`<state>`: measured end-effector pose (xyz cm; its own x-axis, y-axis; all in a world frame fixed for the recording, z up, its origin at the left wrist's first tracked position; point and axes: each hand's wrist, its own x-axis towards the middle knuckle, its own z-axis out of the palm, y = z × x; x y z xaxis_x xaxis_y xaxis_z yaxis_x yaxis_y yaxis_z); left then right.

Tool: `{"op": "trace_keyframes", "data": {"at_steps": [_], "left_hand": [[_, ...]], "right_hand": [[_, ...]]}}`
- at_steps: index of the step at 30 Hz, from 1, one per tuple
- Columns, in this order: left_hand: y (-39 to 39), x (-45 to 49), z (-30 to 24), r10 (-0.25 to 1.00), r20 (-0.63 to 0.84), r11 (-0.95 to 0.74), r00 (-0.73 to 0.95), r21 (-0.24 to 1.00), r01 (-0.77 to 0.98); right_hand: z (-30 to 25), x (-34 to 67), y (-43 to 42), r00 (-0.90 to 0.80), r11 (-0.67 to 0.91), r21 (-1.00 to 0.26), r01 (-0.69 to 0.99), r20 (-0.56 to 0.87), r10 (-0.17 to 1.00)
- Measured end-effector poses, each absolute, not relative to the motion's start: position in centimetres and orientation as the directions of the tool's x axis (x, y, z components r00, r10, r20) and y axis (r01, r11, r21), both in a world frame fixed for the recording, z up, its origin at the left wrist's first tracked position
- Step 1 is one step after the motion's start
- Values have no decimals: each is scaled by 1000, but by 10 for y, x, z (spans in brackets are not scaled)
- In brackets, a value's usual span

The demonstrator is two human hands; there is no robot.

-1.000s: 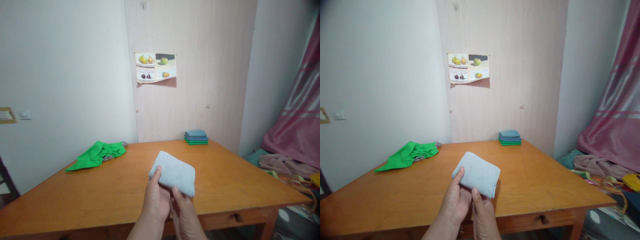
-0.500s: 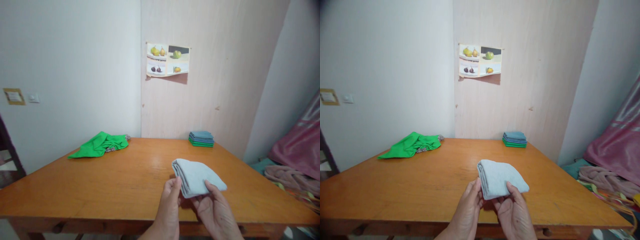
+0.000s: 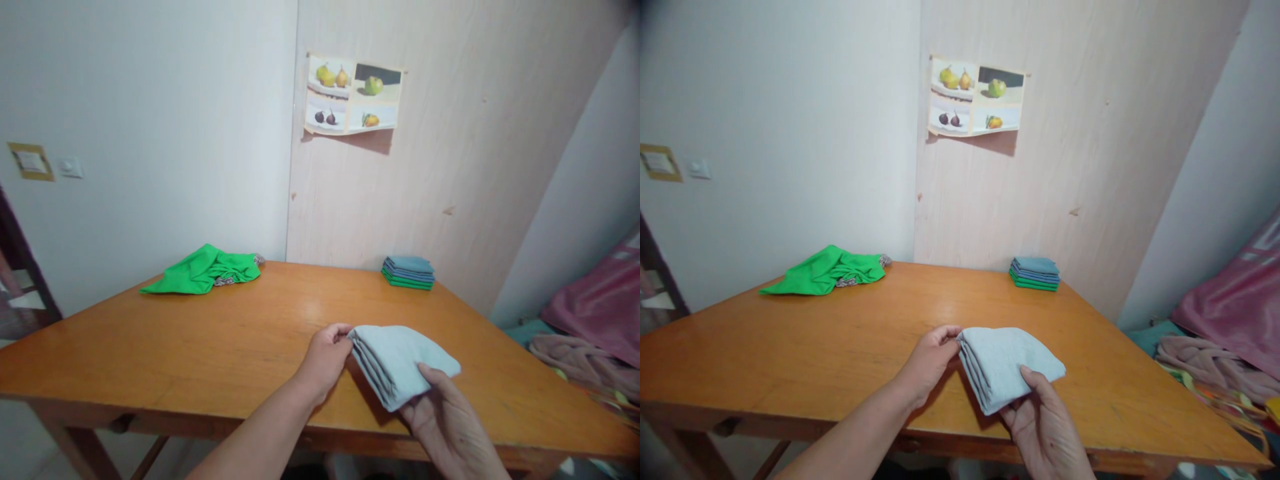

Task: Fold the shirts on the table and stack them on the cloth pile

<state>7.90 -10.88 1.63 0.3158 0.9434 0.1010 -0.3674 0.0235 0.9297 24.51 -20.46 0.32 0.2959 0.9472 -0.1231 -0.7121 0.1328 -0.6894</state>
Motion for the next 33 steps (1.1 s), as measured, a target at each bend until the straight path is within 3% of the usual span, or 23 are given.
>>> {"op": "trace_keyframes", "data": {"at_steps": [3,5,10,18,33], "left_hand": [[-106,75,15,917,173,-64,360,954,-293],[-105,74,13,934,141,-58,328,966,-251],[-106,75,8,966,-31,110,258,949,-297],[-108,70,10,864,-151,385,481,814,-436],[-99,82,3,893,-128,326,431,844,-426]], "right_hand": [[3,243,-204,288,116,-693,-712,-137,948],[3,241,-203,290,115,-696,-708,-139,947],[1,238,-202,297,128,-716,-686,-115,948],[3,235,-202,293,104,-729,-676,-137,946],[14,221,-208,250,53,-819,-571,-112,962]]}}
